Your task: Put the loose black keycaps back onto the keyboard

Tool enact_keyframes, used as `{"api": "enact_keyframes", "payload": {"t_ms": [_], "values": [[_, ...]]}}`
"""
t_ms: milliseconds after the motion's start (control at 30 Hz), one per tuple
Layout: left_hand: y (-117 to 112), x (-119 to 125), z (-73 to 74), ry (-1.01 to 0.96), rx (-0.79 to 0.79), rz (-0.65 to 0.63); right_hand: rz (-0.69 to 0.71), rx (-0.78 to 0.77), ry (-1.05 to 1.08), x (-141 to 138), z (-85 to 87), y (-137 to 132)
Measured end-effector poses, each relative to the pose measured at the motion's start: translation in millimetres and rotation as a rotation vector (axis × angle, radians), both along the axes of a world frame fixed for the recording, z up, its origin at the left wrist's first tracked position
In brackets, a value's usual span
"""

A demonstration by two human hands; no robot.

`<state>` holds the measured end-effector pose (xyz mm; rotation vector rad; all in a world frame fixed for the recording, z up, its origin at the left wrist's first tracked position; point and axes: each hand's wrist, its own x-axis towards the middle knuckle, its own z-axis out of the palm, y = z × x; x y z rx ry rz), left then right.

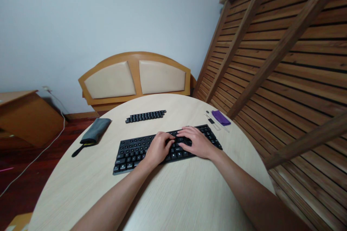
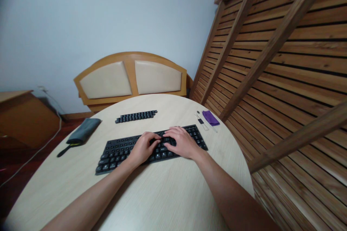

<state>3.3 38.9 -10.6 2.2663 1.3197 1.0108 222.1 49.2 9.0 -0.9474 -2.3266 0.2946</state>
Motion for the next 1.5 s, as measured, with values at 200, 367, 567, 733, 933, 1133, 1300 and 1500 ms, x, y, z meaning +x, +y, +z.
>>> {"api": "enact_keyframes", "payload": {"t_ms": [200,367,567,733,933,1133,1300,1500], "values": [[2,-2,-1.8,-0.032,-0.058,0.041,-0.007,-0.018,-0.008,0,1.9,-1],[0,-2,2.5,-0.015,-0.025,-0.004,-0.005,-0.014,-0.009,0,1.3,-1],[-4,2,6.9,0.091,0.082,-0.087,-0.007,0.008,0.000,0,-1.6,0],[-10,7,9.5,0.228,0.124,-0.061,-0.007,0.009,-0.002,0,-2.0,0],[-6,7,5.6,0.170,0.087,-0.051,-0.017,0.009,0.005,0,-3.6,-1],[-8,6,6.7,0.141,0.125,-0.045,-0.003,0.040,-0.019,1,-5.7,-2],[-20,9,17.6,0.282,0.174,-0.041,0.007,0.071,-0.033,1,-5.6,-3],[-26,6,24.0,0.400,0.174,-0.050,0.022,0.109,-0.036,0,-5.6,-3]]}}
